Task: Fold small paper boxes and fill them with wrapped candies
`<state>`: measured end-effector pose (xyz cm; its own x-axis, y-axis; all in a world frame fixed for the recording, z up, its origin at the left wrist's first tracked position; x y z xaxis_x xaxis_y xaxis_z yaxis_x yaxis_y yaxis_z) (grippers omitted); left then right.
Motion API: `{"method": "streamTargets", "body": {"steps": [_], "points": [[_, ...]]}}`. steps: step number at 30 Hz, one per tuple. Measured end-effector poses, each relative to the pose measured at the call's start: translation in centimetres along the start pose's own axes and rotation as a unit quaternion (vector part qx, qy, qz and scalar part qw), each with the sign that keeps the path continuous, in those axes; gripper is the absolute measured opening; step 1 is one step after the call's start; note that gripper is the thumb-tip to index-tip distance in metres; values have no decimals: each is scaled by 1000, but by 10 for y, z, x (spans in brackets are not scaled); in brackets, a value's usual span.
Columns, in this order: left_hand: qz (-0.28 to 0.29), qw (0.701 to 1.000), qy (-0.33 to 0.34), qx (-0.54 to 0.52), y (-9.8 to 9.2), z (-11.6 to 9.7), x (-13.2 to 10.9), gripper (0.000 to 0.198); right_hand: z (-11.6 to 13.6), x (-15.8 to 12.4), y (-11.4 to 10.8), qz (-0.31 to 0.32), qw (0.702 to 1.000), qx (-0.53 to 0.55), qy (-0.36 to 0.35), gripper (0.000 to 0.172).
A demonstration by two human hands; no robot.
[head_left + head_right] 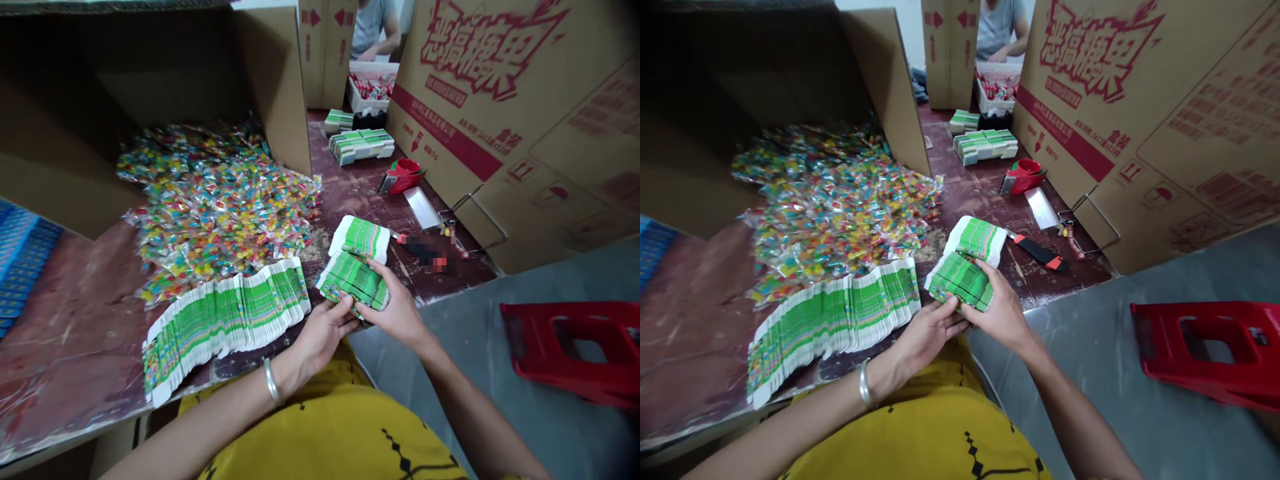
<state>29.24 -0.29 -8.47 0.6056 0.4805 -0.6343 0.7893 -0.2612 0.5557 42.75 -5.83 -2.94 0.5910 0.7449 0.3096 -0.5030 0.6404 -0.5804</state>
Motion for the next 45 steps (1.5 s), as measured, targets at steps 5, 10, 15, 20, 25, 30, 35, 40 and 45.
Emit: {"method": "streamTargets", "body": {"steps": [5, 10, 15, 20, 25, 30, 35, 40, 45], "points": [[2, 995, -55, 88, -6, -11, -6, 35, -1, 6, 2, 6, 1000, -9, -10, 82], [3, 989, -108, 99, -10, -18, -7, 35, -6, 18, 5, 8, 998, -51, -33, 83], [9, 990, -120, 77, -8, -20, -1, 31, -11, 27, 8, 45, 997, -63, -24, 86], [6, 990, -129, 58, -8, -20, 3, 30, -11, 32, 7, 61, 995, -76, -24, 84], [16, 990, -123, 65, -4, -19, 4, 36, -9, 31, 7, 62, 995, -74, -41, 83], [57, 976, -65, 198, -4, -20, -6, 36, -3, 26, 4, 45, 994, -71, -69, 83], [92, 724, 326, 601, 6, -76, -33, 29, 7, 24, -10, 54, 988, -86, -114, 84], [-13, 599, 458, 657, 16, -116, -47, 43, 28, 21, -27, 35, 975, -110, -192, 83], [73, 701, 238, 668, 8, -76, -45, 46, 46, 10, -42, -31, 942, -143, -302, 84]]}}
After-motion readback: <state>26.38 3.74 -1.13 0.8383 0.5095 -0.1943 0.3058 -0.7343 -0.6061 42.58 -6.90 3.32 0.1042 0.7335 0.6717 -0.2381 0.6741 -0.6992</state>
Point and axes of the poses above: each hand's wrist, its own x-axis towards the middle knuckle, its own y-axis out of the palm, z = x × y, the point moved 7 cm from there along x, towards the middle knuckle, and after that the axes turned 11 degrees about -z, right-handed, at the moved point
